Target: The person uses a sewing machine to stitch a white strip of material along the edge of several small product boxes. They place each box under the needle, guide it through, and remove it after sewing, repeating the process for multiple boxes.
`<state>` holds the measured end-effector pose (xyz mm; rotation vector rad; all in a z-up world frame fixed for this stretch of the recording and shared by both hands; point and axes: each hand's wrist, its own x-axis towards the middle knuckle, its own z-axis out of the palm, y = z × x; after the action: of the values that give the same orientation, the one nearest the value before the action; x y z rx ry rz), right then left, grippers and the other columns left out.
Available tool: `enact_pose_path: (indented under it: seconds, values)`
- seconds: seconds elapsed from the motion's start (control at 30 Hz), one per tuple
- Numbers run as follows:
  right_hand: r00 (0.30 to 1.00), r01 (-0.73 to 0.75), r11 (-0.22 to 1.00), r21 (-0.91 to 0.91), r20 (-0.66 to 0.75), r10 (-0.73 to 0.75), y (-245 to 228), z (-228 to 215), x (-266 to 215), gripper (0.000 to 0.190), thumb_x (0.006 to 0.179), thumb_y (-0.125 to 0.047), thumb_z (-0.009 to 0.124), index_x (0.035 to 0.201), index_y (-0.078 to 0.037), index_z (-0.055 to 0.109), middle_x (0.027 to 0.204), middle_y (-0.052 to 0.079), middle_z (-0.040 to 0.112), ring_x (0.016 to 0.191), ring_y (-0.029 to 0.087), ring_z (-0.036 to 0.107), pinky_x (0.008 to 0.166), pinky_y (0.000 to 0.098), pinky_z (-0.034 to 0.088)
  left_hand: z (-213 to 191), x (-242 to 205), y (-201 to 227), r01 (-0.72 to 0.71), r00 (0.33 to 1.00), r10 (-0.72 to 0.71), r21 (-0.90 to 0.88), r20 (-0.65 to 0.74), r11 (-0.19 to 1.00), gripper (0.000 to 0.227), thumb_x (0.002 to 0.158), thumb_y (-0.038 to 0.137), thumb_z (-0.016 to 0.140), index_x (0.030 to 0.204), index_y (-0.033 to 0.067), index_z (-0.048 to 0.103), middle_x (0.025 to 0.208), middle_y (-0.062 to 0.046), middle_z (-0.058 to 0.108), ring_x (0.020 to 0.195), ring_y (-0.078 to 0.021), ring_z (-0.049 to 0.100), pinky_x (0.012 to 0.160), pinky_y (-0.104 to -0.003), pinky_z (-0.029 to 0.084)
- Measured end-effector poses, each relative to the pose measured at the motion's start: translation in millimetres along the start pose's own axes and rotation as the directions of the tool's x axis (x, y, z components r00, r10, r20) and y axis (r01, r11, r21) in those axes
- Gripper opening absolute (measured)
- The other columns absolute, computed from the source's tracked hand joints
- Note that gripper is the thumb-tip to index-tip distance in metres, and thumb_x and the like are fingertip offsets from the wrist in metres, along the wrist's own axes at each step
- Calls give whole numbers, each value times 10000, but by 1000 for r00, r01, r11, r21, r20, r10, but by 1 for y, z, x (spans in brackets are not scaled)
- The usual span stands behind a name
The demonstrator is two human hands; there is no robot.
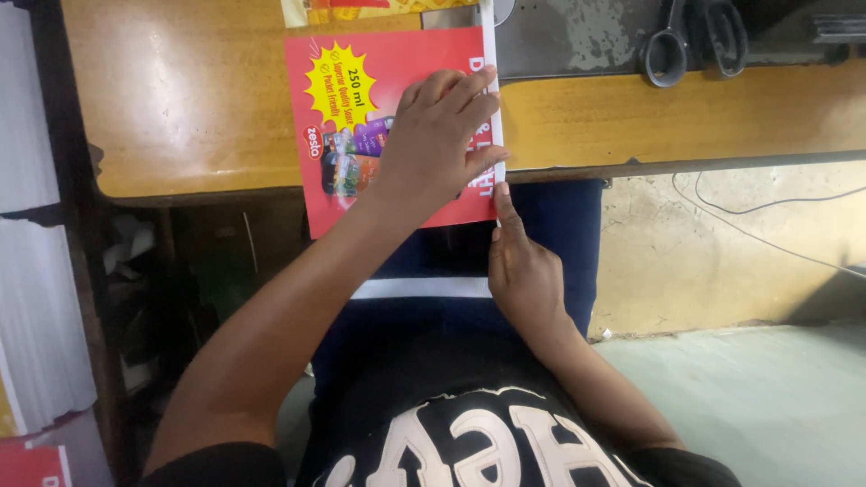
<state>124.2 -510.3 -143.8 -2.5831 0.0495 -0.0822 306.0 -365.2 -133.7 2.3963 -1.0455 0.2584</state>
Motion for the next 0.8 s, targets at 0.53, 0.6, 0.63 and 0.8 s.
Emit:
enact_pose_path:
  seconds: [0.53, 0.6, 0.63, 0.8]
  values:
    - [999, 32, 999, 26, -12, -32, -1, -5, 11, 543, 1155, -159, 448, 1688, -86, 373, 814, 66, 706, 501, 319, 529, 503, 466, 421, 0, 10, -8, 2, 1000, -3, 46, 23, 999, 547, 920, 463, 915, 1266, 115, 674, 1496, -66, 623, 1235, -310, 564, 981, -499, 506]
    - [999, 34, 999, 22, -33, -34, -2, -5, 14, 538, 1153, -148, 451, 1685, -85, 393, 734, 62, 655, 484, 316, 498, 503, 464, 413, 1, 14, -11, -6, 1000, 5, 46, 20, 999, 541, 919, 457, 915, 1264, 115, 676, 1495, -69, 622, 1234, -311, 562, 979, -500, 511]
    - [999, 31, 999, 27, -23, -31, -3, -6, 15, 543, 1152, -168, 447, 1685, -94, 374, 901, 68, 726, 504, 342, 536, 508, 479, 433, 2, 14, -12, -12, 1000, 11, 51, 19, 999, 558, 918, 461, 916, 1278, 110, 674, 1497, -71, 618, 1234, -314, 560, 980, -500, 511]
    - [1000, 23, 999, 50, -5, -22, -3, -6, 22, 554, 1140, -173, 460, 1683, -114, 367, 1036, 54, 801, 494, 379, 547, 505, 496, 432, -3, 18, -14, 6, 999, -7, 27, 39, 1000, 504, 951, 418, 898, 1271, 103, 669, 1497, -83, 615, 1253, -325, 564, 1001, -508, 510]
